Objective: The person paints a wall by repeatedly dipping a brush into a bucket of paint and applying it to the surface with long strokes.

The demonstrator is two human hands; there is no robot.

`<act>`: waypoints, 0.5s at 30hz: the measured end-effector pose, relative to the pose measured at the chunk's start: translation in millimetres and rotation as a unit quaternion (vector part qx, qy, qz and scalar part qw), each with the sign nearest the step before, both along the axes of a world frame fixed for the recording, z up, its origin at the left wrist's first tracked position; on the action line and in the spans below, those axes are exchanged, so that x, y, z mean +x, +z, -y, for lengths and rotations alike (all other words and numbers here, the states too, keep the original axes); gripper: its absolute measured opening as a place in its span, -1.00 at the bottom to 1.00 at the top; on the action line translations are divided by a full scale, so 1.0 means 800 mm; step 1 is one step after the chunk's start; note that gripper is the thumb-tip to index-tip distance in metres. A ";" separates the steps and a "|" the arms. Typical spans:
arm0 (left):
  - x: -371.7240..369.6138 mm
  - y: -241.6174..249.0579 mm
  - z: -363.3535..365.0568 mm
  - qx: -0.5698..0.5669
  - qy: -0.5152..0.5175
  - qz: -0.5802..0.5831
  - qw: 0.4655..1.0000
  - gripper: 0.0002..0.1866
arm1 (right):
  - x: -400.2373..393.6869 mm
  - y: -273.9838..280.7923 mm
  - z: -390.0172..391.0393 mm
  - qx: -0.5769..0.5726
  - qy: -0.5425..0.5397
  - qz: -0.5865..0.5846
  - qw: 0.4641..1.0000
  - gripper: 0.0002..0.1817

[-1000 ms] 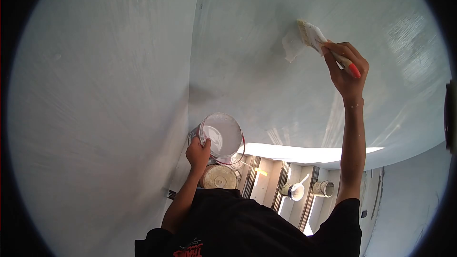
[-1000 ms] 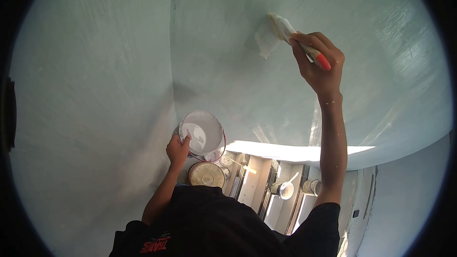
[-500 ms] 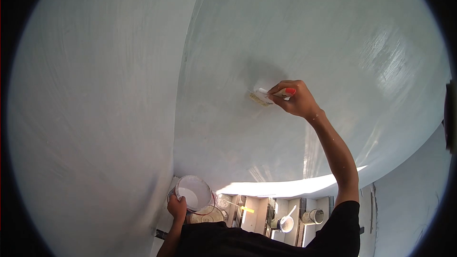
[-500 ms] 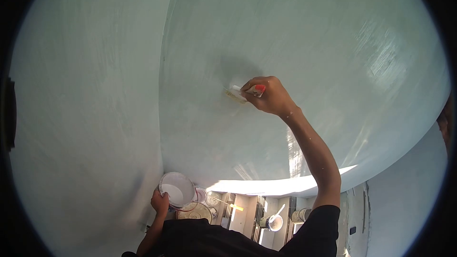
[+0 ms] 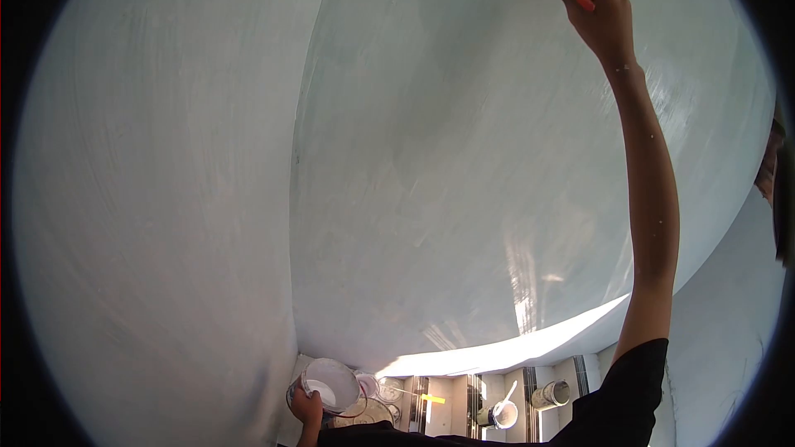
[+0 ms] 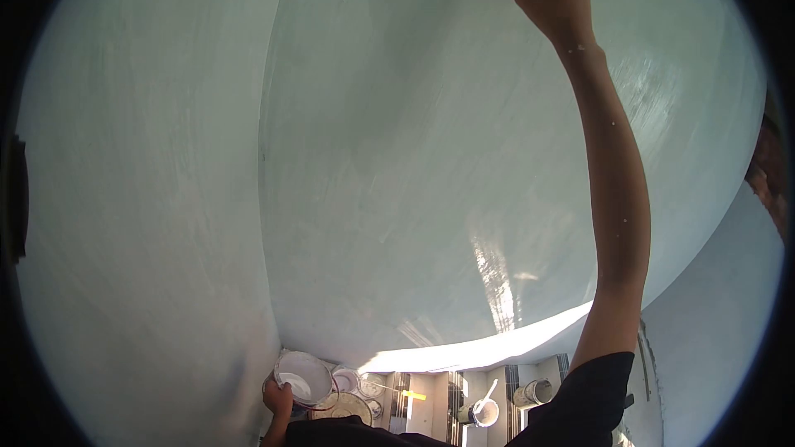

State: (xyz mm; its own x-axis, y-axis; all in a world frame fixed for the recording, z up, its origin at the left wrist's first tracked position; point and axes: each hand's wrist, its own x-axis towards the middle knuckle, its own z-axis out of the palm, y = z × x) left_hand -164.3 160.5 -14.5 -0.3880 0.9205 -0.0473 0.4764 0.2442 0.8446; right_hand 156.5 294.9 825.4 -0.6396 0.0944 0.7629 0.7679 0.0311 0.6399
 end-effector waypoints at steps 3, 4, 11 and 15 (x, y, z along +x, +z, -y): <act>-0.001 -0.010 -0.001 -0.064 -0.004 -0.027 0.998 -0.54 | 0.016 -0.149 -0.035 0.011 -0.039 0.055 0.998 -0.67; -0.001 -0.009 -0.001 -0.061 0.000 -0.020 0.998 -0.57 | 0.013 -0.207 -0.032 -0.007 -0.041 0.063 0.997 -0.66; -0.007 0.003 0.002 -0.039 -0.006 -0.024 0.999 -0.67 | -0.006 -0.530 0.006 -0.220 -0.055 0.017 0.974 -0.62; -0.015 0.008 0.008 -0.046 -0.019 -0.037 0.998 -0.69 | -0.027 -0.633 0.029 -0.365 -0.042 -0.023 0.930 -0.66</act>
State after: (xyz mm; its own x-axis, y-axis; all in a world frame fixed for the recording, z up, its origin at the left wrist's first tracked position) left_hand -176.1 154.3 -7.9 -0.3589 0.9274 -0.1053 0.5472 0.3005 0.7812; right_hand 134.9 271.7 318.7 -0.5742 0.6463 0.5025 0.8136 0.3823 0.4381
